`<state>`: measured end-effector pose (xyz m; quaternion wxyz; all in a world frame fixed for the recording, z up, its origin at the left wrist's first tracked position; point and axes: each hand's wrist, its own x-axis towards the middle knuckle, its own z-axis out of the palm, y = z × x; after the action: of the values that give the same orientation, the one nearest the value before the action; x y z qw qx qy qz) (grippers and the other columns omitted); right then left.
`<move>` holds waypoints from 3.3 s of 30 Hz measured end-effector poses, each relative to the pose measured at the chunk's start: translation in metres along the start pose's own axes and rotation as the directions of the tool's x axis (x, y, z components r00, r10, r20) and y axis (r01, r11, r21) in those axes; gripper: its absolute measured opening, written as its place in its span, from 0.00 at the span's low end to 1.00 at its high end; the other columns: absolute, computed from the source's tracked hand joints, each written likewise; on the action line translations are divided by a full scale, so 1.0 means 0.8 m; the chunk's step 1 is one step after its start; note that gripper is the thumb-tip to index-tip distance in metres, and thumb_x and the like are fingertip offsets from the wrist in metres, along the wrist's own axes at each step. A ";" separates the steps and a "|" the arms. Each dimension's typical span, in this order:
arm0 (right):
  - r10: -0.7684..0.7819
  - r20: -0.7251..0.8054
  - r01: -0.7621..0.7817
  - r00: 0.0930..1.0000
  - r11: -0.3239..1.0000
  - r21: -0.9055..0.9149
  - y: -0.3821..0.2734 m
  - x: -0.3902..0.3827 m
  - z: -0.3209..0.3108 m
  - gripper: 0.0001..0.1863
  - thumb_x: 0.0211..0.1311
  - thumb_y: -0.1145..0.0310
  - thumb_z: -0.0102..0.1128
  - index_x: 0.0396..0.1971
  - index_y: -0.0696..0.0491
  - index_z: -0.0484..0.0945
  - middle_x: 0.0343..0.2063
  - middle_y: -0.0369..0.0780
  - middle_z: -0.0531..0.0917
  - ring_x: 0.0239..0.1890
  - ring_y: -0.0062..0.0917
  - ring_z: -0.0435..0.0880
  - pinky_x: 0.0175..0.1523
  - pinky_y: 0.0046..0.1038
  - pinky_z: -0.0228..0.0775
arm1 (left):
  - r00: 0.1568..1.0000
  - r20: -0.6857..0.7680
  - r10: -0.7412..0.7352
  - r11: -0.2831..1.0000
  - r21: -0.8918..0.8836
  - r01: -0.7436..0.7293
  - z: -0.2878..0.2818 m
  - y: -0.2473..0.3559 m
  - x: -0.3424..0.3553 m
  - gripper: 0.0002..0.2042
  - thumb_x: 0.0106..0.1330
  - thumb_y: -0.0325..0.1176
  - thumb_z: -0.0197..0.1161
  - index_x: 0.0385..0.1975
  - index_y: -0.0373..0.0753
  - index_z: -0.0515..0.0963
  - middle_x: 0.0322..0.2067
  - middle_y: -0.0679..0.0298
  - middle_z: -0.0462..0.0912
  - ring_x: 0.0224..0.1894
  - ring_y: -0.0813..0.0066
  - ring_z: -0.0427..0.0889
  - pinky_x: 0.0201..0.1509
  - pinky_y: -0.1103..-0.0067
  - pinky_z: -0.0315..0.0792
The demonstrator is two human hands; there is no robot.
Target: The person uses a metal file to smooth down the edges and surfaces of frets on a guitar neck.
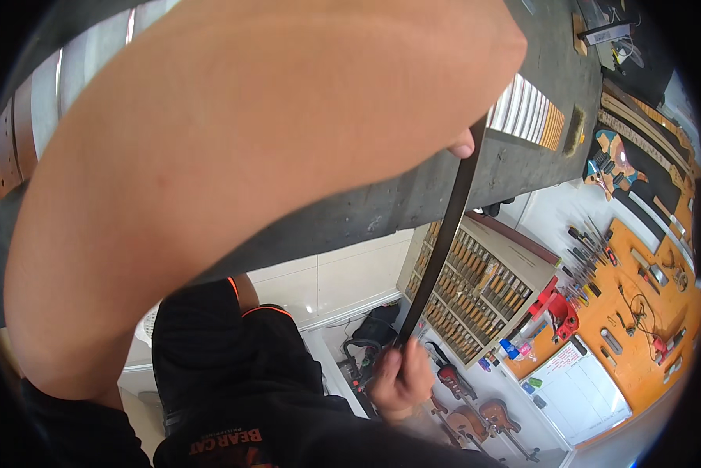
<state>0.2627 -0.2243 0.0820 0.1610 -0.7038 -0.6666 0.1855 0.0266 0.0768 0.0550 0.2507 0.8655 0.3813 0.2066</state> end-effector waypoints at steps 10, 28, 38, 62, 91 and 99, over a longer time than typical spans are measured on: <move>-0.005 -0.021 0.004 1.000 1.000 -0.030 0.009 -0.003 -0.001 0.23 0.57 0.86 0.57 0.55 0.64 0.76 0.23 0.45 0.80 0.20 0.27 0.74 0.27 0.25 0.67 | 1.000 0.010 -0.026 1.000 0.006 0.026 -0.004 0.003 -0.012 0.24 0.61 0.49 0.67 0.29 0.27 0.80 0.29 0.47 0.81 0.33 0.52 0.83 0.39 0.67 0.78; 0.019 -0.015 -0.019 1.000 0.999 0.030 0.004 -0.011 0.002 0.21 0.59 0.83 0.55 0.55 0.65 0.75 0.19 0.43 0.78 0.19 0.26 0.74 0.26 0.25 0.66 | 1.000 0.010 -0.021 1.000 0.001 0.021 -0.013 -0.005 -0.007 0.23 0.61 0.48 0.68 0.28 0.26 0.81 0.28 0.47 0.81 0.32 0.51 0.83 0.39 0.66 0.79; 0.025 -0.051 -0.023 0.998 0.999 0.037 -0.016 0.067 0.012 0.22 0.60 0.82 0.56 0.56 0.63 0.75 0.20 0.41 0.78 0.19 0.26 0.73 0.25 0.24 0.65 | 0.999 0.038 -0.025 1.000 -0.002 0.025 -0.011 -0.010 0.000 0.22 0.60 0.47 0.68 0.27 0.26 0.81 0.28 0.46 0.82 0.32 0.51 0.84 0.38 0.66 0.79; -0.020 -0.121 0.035 0.992 0.992 0.123 0.028 -0.002 0.002 0.22 0.58 0.84 0.54 0.55 0.63 0.75 0.20 0.44 0.79 0.18 0.25 0.76 0.25 0.23 0.68 | 0.999 0.029 -0.028 0.997 0.068 0.026 -0.004 0.020 0.001 0.21 0.60 0.45 0.68 0.26 0.26 0.82 0.27 0.45 0.82 0.32 0.50 0.85 0.38 0.66 0.79; 0.002 -0.128 0.002 0.992 0.999 0.033 -0.009 0.061 0.021 0.19 0.56 0.85 0.58 0.50 0.66 0.79 0.22 0.46 0.81 0.21 0.26 0.78 0.29 0.22 0.70 | 0.999 -0.046 0.027 0.998 0.057 -0.025 0.009 0.025 -0.003 0.22 0.60 0.46 0.68 0.25 0.25 0.82 0.25 0.45 0.83 0.30 0.49 0.85 0.36 0.66 0.80; 0.029 -0.119 -0.026 0.992 0.999 0.027 -0.005 0.060 0.022 0.19 0.57 0.84 0.58 0.51 0.66 0.78 0.22 0.45 0.81 0.21 0.27 0.77 0.30 0.23 0.70 | 1.000 -0.004 0.020 0.998 0.052 -0.020 0.012 0.018 0.004 0.23 0.60 0.46 0.68 0.24 0.25 0.81 0.24 0.46 0.83 0.29 0.49 0.85 0.36 0.66 0.80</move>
<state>0.2532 -0.1764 0.0665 0.2070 -0.7207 -0.6435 0.1538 0.0421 0.0680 0.0567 0.2252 0.8750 0.3785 0.2012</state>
